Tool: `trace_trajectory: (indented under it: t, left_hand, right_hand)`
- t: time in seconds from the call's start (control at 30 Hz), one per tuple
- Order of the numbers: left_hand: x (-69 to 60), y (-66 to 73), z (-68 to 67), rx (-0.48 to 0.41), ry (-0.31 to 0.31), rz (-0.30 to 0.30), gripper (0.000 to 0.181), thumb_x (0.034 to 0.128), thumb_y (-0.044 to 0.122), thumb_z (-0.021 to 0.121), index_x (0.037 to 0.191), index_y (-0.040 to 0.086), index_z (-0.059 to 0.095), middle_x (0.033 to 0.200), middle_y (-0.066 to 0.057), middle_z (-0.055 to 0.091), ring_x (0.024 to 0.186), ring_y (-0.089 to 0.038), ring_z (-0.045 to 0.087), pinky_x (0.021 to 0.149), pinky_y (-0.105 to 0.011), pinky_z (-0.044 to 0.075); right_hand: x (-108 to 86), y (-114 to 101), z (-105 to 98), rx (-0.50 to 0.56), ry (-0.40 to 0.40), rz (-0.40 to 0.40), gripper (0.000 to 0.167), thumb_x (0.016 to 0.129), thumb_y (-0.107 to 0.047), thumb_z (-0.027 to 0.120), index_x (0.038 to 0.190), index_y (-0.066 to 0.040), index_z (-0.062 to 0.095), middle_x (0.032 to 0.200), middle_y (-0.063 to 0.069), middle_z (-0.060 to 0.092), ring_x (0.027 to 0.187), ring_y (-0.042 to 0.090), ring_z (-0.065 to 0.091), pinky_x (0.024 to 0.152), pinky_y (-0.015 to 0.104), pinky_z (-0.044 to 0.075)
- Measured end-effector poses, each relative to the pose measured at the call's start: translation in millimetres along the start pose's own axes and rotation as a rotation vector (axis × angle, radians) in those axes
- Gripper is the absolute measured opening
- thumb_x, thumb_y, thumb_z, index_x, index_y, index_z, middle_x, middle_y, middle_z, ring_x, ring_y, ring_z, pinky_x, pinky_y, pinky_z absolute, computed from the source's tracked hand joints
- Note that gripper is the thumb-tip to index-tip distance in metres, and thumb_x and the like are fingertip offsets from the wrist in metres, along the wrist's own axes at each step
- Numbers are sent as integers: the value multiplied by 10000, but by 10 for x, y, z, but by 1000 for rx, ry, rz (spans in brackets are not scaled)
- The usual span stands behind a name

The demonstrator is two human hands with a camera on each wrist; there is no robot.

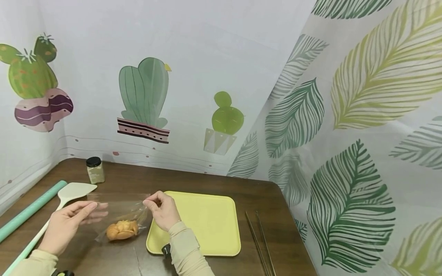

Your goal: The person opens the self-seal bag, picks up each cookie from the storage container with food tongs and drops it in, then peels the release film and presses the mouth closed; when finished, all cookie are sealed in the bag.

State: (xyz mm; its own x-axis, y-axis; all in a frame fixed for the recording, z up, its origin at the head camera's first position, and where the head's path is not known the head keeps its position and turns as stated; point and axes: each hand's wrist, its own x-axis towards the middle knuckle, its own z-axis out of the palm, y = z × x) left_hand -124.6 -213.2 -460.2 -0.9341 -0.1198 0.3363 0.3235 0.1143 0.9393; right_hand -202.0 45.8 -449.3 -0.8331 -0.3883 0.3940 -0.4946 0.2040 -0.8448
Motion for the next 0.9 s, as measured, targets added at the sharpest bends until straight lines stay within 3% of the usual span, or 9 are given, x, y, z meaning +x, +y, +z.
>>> trace_trajectory:
  t: [0.1,0.23,0.4,0.5,0.77,0.9]
  left_hand:
    - [7,-1,3,-6,-3,-4,238,997,98,554,1072,-117,625,965,-142,730,805,-263,721,675,-387,574]
    - [9,2,-2,55,-4,-34,283,1007,138,549,1106,-119,610,908,-122,738,760,-256,723,686,-349,578]
    - [20,-7,-21,126,-12,-54,296,1011,177,549,1134,-81,622,874,-115,740,749,-237,725,685,-317,580]
    - [26,-15,-35,141,-20,-46,285,1010,170,549,1144,-72,619,869,-127,738,746,-231,725,673,-317,581]
    - [42,-20,-46,31,-11,-85,281,997,146,570,1147,-88,613,933,-99,741,752,-266,722,690,-329,583]
    - [44,-28,-63,11,-48,-52,286,1003,118,554,1178,-105,588,932,-98,741,765,-267,722,678,-375,582]
  right_hand:
    - [11,34,16,60,3,48,133,927,-168,667,921,-36,682,872,74,692,697,2,560,645,185,506]
    - [23,40,29,146,1,107,142,937,-105,648,964,30,686,873,174,688,694,23,566,666,199,522]
    - [14,-127,-19,231,-12,97,158,946,-24,610,1027,100,665,846,282,639,697,60,578,687,292,566]
    - [5,-231,-51,257,-3,81,164,945,-4,600,1044,112,659,825,282,633,688,68,589,682,302,572]
    - [16,-281,-49,217,45,122,160,942,-44,622,1002,91,682,862,240,669,707,55,578,679,219,538]
    - [23,-295,-47,173,69,125,155,939,-71,636,971,71,689,889,203,686,726,25,562,684,181,505]
